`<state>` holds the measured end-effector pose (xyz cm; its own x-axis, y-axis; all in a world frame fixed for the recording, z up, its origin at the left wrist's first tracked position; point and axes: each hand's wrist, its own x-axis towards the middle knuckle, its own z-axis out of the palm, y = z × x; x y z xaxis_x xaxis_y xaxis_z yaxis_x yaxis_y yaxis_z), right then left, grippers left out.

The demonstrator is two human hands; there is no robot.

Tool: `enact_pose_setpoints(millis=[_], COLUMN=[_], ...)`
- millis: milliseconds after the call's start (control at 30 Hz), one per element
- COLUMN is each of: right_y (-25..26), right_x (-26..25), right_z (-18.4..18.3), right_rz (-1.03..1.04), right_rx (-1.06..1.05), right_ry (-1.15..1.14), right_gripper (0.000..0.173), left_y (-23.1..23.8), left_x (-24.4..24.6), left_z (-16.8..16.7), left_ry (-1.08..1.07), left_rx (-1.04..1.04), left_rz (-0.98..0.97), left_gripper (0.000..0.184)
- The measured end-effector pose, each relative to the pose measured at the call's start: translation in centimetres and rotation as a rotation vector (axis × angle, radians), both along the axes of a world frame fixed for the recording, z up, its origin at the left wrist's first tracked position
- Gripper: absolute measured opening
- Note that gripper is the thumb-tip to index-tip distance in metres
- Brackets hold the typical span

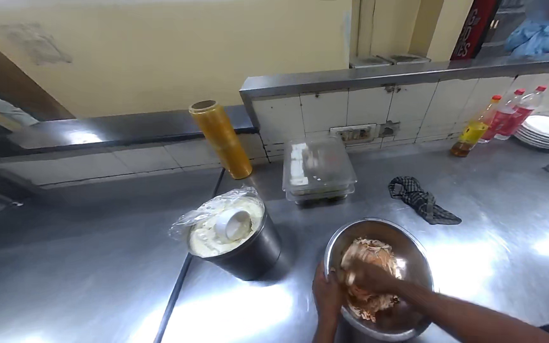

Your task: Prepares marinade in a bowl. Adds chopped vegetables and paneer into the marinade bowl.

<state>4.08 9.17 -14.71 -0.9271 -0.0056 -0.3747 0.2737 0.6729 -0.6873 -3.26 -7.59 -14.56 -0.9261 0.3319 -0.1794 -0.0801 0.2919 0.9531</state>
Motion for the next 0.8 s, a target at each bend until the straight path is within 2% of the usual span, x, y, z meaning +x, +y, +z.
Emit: enact_pose_setpoints(millis=[67,133,167,233,267,300,367,433,467,533,600,633,700,767,800], right_y=[-1.5,1.9,3.9,5.2,4.0,2.0,-1.7,0.2,2.6,5.2,2.0,-0.5,-2.3,1.7,3.8], right_x=[3.3,5.4,5.1,1.7,0.2,-0.5,1.8,4.9,5.3,3.7,1.7,1.7,4.0,6.1,5.7], right_z=[-0.5,0.2,1.1,1.8,1.3,0.8,-0.6,0.1,1.0,2.3,1.5,0.7,-0.4,0.9,2.2], right_rz=[0.224,0.346,0.297,0.044,-0.052,-0.064,0.103,0.282,0.281,0.073,-0.091,-0.068,0.108,0.192,0.129], right_rx=[-0.053,0.092,0.195,0.345,0.342,0.267,0.079,0.087,0.172,0.314,0.223,0.122,0.013,0.120,0.221], right_ry=[-0.002,-0.053,-0.097,-0.103,-0.085,-0.058,0.016,-0.047,-0.112,-0.200,-0.107,-0.041,-0.004,-0.119,-0.188], right_gripper=[0.038,0.029,0.029,0.030,0.034,0.039,0.039,0.031,0.026,0.028,0.042,0.045,0.037,0.028,0.027], left_y=[-0.1,-0.3,-0.2,-0.1,-0.1,0.2,0.3,-0.1,-0.2,-0.3,0.0,0.3,0.2,0.0,0.0], left_x=[-0.2,-0.2,0.0,-0.1,0.0,-0.1,-0.2,-0.5,-0.5,-0.4,-0.3,-0.3,-0.4,-0.2,-0.1], left_z=[-0.1,-0.1,-0.1,-0.1,-0.1,0.0,-0.1,-0.2,-0.2,-0.1,0.0,0.1,-0.1,-0.4,-0.4], left_ry=[-0.014,-0.014,-0.015,-0.008,-0.009,-0.011,-0.022,-0.026,-0.033,-0.037,-0.037,-0.035,-0.026,-0.022,-0.022], left_rx=[0.002,0.043,0.062,0.058,0.045,0.037,0.028,0.046,0.066,0.075,0.040,0.022,0.010,0.043,0.058], left_rz=[-0.008,-0.055,-0.079,-0.089,-0.088,-0.085,-0.062,-0.084,-0.103,-0.124,-0.112,-0.093,-0.081,-0.100,-0.108], left_gripper=[0.045,0.047,0.048,0.047,0.046,0.046,0.045,0.047,0.047,0.048,0.047,0.045,0.046,0.048,0.048])
